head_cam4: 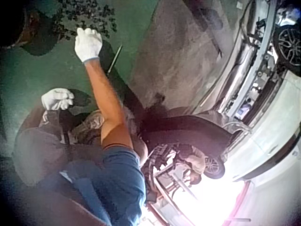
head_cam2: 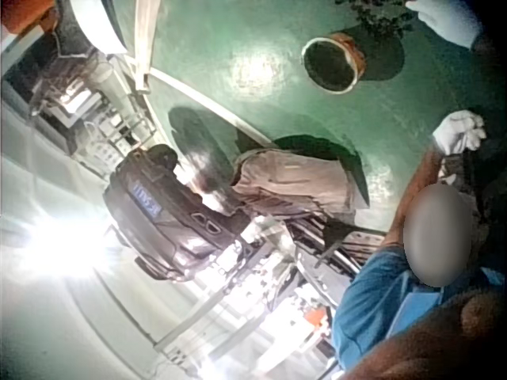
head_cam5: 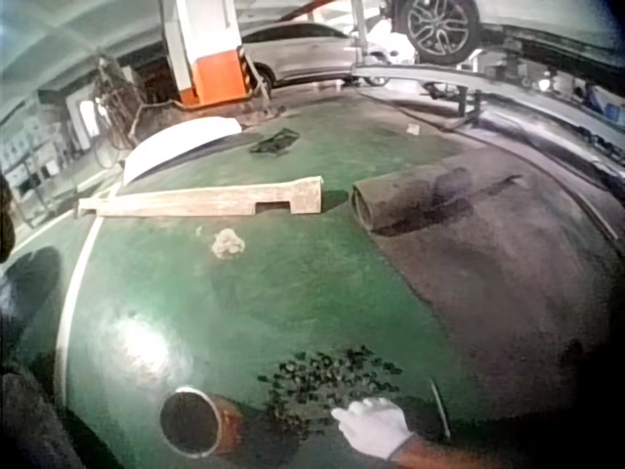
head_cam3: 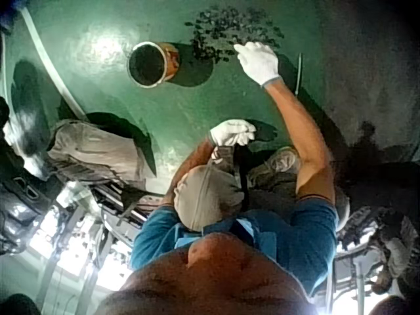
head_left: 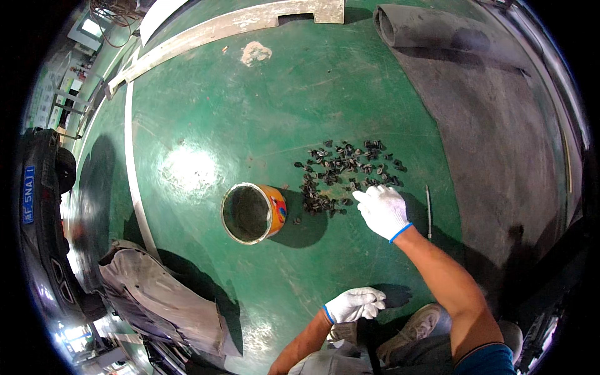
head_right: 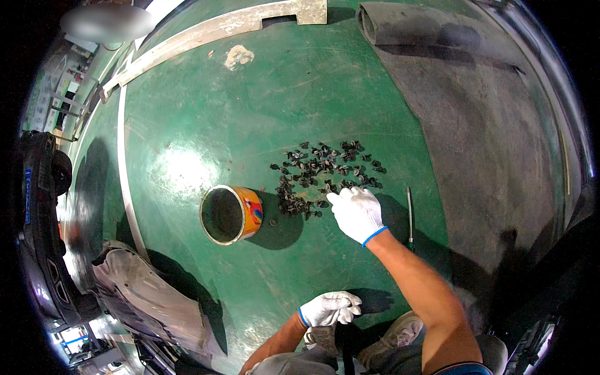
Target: The person picks up small black plastic clips from the floor and inserts them into a large black plastic car part using a screwdriver. The person works in a garage with a green floor, handling the clips one at a time and securing them into the part.
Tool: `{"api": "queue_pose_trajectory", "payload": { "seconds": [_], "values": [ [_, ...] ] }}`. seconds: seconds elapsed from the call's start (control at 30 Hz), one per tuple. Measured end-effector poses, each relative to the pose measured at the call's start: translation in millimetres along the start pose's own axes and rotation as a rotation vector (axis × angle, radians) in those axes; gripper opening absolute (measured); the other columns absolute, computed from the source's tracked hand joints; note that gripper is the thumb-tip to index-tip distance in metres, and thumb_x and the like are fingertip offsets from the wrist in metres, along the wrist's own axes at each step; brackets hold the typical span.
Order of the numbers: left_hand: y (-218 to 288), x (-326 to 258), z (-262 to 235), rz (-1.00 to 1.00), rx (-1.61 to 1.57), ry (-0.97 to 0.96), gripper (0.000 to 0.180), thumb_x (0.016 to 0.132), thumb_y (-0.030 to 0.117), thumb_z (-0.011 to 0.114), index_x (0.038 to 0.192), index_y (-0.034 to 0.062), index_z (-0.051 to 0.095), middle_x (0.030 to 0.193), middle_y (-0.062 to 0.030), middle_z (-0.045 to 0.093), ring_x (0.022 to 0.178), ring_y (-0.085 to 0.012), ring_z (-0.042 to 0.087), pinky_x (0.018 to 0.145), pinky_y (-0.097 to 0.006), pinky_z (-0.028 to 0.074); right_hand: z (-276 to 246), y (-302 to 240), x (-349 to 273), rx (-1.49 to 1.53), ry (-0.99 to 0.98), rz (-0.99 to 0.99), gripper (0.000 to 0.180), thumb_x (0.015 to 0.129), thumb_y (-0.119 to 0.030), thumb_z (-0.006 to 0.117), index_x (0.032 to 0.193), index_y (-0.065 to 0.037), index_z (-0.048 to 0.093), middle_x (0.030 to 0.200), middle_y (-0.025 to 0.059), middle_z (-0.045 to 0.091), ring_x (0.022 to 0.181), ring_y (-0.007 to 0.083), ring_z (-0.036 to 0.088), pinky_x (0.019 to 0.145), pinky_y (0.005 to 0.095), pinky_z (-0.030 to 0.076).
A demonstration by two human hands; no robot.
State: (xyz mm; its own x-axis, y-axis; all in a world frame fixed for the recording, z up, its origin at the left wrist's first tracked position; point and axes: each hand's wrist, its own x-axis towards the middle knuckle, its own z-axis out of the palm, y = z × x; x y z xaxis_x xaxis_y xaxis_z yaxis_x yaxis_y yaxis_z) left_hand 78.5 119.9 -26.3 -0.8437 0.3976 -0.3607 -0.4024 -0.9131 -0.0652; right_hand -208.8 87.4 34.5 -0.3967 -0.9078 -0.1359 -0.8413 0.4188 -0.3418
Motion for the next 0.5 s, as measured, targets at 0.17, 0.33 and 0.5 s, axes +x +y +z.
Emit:
{"api": "queue_pose_trajectory", "payload": {
  "seconds": [0.17,0.33,0.5],
  "values": [
    [0,1,-1,0.023,-0.063,-0.001,0.044,0.106,0.023,0.060,0.139,-0.0048,0.054,0.122,-0.0174,0.071,0.098,-0.0228,0.073,0.086,-0.036,0.061,11,-9,-1,0.022,0.052,-0.048,0.022,0.093,-0.028,0.067,0.113,-0.017,0.069,0.093,0.0106,0.068,0.094,0.0317,0.068,0.083,0.0484,0.053],
    [-1,2,-5,0.009,-0.054,-0.026,0.044,0.106,0.024,0.059,0.139,-0.0050,0.054,0.122,-0.0168,0.070,0.100,-0.0230,0.073,0.087,-0.035,0.061,5,-40,23,0.064,0.103,-0.162,0.013,0.092,-0.024,0.065,0.101,-0.016,0.072,0.092,0.0105,0.066,0.095,0.0304,0.068,0.083,0.0470,0.053],
    [1,3,-1,0.000,-0.074,-0.048,0.043,0.107,0.024,0.059,0.137,-0.0053,0.055,0.122,-0.0165,0.070,0.101,-0.0223,0.072,0.087,-0.036,0.060,17,-52,48,0.001,-0.014,-0.241,0.014,0.093,-0.017,0.061,0.101,-0.015,0.072,0.099,0.0145,0.065,0.101,0.0324,0.066,0.089,0.0471,0.052]
  ]
}}
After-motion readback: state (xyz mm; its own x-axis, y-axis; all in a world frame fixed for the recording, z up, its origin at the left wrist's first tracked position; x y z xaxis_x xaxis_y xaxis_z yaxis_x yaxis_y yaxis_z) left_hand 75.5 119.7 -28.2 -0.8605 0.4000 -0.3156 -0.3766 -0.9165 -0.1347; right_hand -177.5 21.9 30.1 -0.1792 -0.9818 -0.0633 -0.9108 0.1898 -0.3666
